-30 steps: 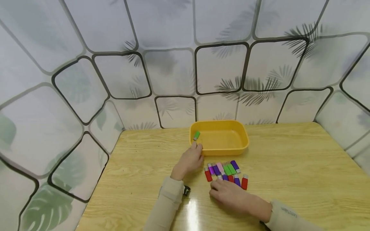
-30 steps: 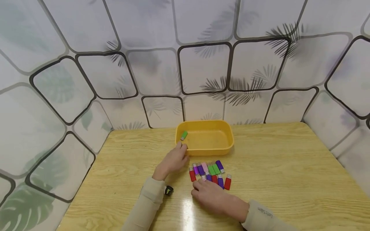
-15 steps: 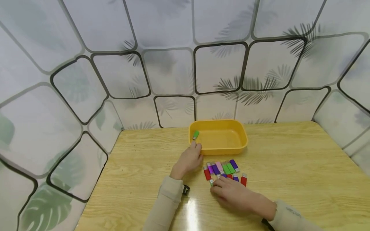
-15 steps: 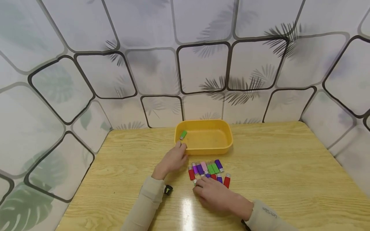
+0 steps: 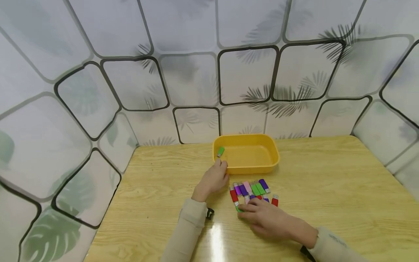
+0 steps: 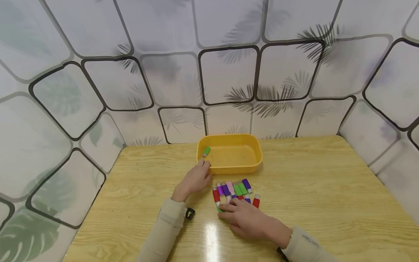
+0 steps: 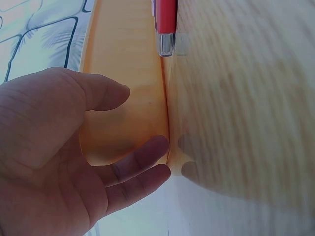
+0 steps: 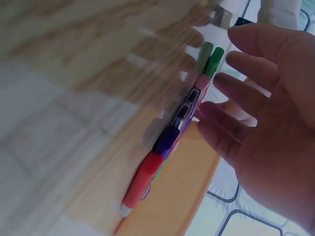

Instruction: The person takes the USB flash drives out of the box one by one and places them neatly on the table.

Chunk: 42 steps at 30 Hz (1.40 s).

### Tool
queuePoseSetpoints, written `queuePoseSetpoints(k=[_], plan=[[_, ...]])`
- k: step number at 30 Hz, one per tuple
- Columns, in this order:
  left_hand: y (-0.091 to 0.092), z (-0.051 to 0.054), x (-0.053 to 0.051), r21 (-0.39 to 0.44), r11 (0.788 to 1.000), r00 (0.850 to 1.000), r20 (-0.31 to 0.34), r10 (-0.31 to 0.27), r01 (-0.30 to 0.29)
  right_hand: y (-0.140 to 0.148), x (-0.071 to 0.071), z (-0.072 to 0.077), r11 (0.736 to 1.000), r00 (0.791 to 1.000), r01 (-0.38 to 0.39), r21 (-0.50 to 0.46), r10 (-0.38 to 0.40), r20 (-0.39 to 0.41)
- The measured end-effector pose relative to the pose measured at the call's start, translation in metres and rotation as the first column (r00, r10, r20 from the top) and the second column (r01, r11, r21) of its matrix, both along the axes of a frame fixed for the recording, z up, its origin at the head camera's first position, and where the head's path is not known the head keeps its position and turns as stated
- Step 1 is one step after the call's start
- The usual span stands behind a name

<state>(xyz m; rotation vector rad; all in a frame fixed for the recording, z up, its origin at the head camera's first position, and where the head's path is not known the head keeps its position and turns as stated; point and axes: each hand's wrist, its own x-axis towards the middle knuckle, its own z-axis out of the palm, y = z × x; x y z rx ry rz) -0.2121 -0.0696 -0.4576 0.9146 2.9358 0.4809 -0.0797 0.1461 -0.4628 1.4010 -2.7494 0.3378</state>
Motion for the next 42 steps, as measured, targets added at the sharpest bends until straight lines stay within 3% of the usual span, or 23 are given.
queuePoseSetpoints(k=[5,8,10,13,16,19,22,25,31,35,42], plan=[[0.000,-0.001,0.001,-0.003,1.000,1.000,0.001,-0.009,0.009,0.002,0.004,0.001,0.999,0.999,0.037,0.008,-0.037,0.013],[0.001,-0.001,0.002,-0.002,1.000,1.000,0.013,-0.015,0.015,0.009,0.007,0.008,0.987,0.985,0.162,0.000,-0.162,0.053],[0.001,0.000,0.002,0.006,1.000,1.000,0.014,-0.012,0.012,0.017,0.007,0.014,0.958,0.955,0.287,0.017,-0.288,0.068],[-0.001,0.002,0.000,0.021,1.000,1.000,0.003,0.002,-0.002,0.030,0.006,0.020,0.891,0.886,0.448,0.069,-0.453,0.096],[-0.002,0.004,0.000,0.022,1.000,1.000,0.002,0.008,-0.008,0.040,0.006,0.020,0.854,0.841,0.507,0.112,-0.519,0.154],[-0.003,0.003,-0.001,0.010,1.000,1.000,0.005,0.004,-0.004,0.044,0.004,0.015,0.869,0.846,0.487,0.090,-0.495,0.198],[-0.003,0.001,-0.001,0.010,1.000,1.000,0.003,-0.006,0.006,0.044,0.001,0.010,0.889,0.873,0.455,0.043,-0.455,0.176],[-0.002,0.000,0.000,0.028,0.999,1.000,-0.006,-0.016,0.016,0.043,-0.003,0.008,0.897,0.885,0.442,0.015,-0.439,0.157],[-0.002,0.000,0.000,0.056,0.998,0.999,-0.036,-0.029,0.031,0.043,-0.010,0.008,0.908,0.890,0.420,0.011,-0.414,0.192],[-0.001,0.001,0.000,0.035,0.999,1.000,-0.021,-0.016,0.017,0.044,-0.013,0.009,0.917,0.898,0.398,0.003,-0.390,0.203],[0.000,-0.002,-0.001,0.007,1.000,1.000,-0.008,-0.002,0.002,0.042,-0.020,0.018,0.912,0.882,0.409,0.023,-0.402,0.247]])
